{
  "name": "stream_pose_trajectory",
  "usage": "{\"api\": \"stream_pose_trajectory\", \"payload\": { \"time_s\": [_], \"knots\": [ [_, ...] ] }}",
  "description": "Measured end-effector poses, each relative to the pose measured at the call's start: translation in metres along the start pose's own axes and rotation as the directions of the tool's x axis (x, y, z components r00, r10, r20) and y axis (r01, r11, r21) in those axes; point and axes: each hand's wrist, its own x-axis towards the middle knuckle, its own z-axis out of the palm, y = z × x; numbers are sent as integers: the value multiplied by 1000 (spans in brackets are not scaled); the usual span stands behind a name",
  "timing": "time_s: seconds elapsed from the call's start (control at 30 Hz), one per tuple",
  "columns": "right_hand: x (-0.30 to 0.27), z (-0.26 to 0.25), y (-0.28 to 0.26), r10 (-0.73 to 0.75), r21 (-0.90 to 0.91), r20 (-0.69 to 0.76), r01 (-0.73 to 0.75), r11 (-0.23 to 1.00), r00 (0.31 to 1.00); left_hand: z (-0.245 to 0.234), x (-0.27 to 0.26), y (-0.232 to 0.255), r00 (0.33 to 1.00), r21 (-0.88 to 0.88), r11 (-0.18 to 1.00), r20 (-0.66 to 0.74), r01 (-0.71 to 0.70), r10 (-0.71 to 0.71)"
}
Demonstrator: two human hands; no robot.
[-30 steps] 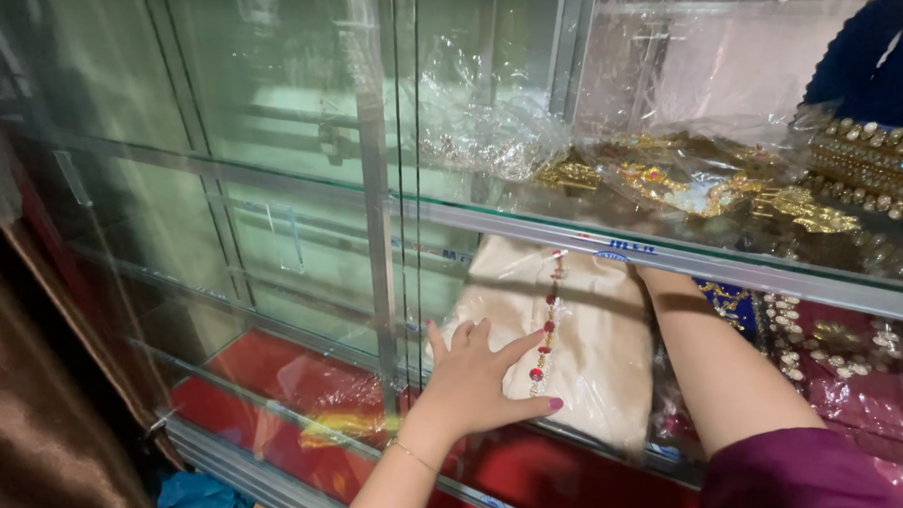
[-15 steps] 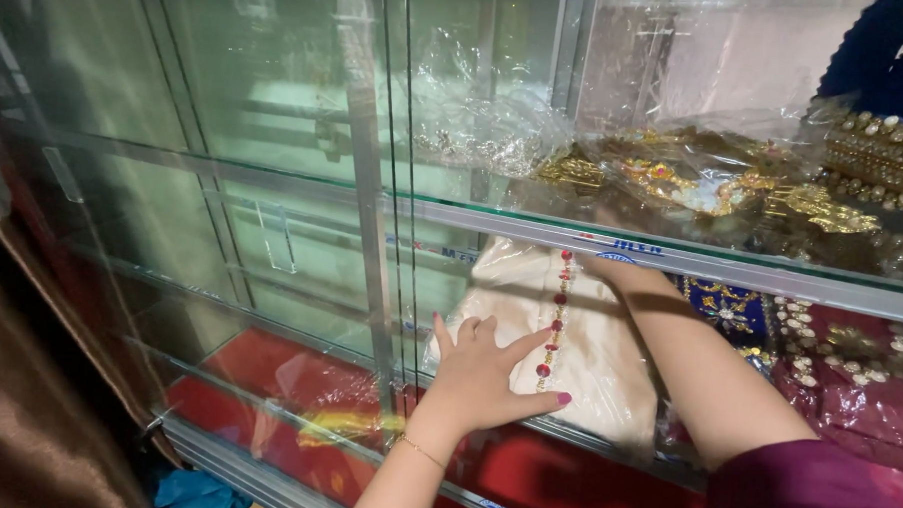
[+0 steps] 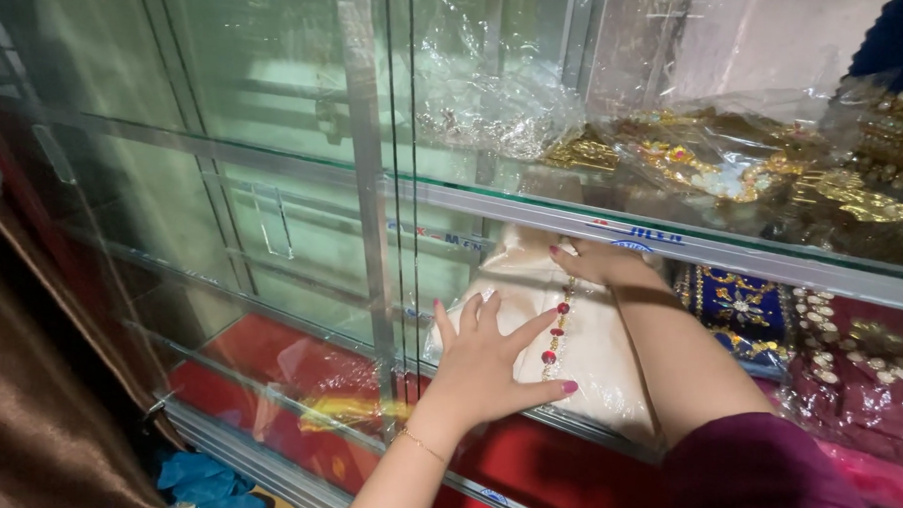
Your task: Organizing packaged garments and accessories by placing them onto shelves in a display cabinet
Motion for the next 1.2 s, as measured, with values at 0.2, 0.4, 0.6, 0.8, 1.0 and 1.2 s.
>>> {"api": "stream_pose_trajectory", "payload": {
  "time_s": [0.2, 0.4, 0.6, 0.8, 1.0, 1.2],
  "knots": [
    [-44, -27, 1, -198, 104, 28, 195, 975, 980, -32, 12, 14, 945, 11, 986, 285, 166, -162],
    [-58, -30, -4, -140, 100, 53, 134, 986, 989, -28, 16, 10, 944, 33, 985, 285, 167, -170],
    [-26, -16, 1, -113, 55, 22, 111, 992, 993, 6, 1, 4, 975, 77, 987, -164, -141, 152],
    [-27, -10, 1, -124, 77, 29, 121, 990, 992, 22, 4, 11, 982, 38, 992, -141, -119, 123],
    [-10, -9, 11, -218, 224, -15, 216, 950, 976, 3, 14, 21, 990, 30, 999, 135, 40, -44],
    [12, -2, 25, -174, 265, -3, 169, 950, 985, -5, 38, 21, 959, 108, 989, 253, 100, -125]
  ]
}}
